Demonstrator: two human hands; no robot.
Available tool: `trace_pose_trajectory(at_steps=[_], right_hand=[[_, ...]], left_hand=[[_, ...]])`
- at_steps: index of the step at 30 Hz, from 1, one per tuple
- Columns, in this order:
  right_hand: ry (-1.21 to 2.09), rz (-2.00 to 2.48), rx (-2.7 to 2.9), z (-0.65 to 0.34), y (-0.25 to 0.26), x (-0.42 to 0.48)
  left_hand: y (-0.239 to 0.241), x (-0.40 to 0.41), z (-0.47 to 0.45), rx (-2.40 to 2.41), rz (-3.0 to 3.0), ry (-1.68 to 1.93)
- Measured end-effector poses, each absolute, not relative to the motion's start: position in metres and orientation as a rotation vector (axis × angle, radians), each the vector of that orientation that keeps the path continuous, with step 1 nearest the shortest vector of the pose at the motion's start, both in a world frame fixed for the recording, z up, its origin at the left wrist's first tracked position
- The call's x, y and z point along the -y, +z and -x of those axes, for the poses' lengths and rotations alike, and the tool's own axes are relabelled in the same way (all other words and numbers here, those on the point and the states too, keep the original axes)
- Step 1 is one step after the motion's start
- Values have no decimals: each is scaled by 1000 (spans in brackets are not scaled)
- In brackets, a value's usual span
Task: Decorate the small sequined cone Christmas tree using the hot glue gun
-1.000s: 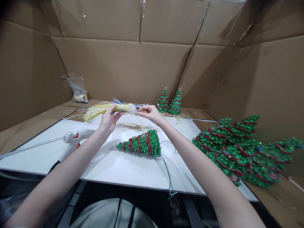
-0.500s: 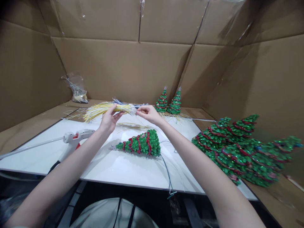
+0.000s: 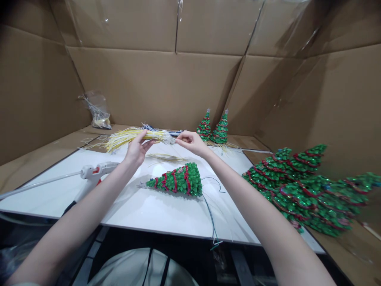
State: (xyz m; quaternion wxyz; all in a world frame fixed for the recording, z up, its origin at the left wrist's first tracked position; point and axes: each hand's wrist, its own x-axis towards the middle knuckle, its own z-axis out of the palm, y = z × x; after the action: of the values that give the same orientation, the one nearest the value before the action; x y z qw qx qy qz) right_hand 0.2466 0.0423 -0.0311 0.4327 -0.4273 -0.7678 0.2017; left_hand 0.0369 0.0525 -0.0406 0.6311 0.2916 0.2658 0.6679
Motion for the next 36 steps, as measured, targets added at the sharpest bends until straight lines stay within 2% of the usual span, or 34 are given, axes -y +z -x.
trace_pose_trajectory(at_steps=[15, 36], right_hand=[[551, 1137, 1878, -271, -37, -36], [856, 1091, 1690, -256, -34, -39]], left_hand=[[-42, -59, -32, -626, -640, 1550], [-40, -59, -32, -637, -605, 1548]])
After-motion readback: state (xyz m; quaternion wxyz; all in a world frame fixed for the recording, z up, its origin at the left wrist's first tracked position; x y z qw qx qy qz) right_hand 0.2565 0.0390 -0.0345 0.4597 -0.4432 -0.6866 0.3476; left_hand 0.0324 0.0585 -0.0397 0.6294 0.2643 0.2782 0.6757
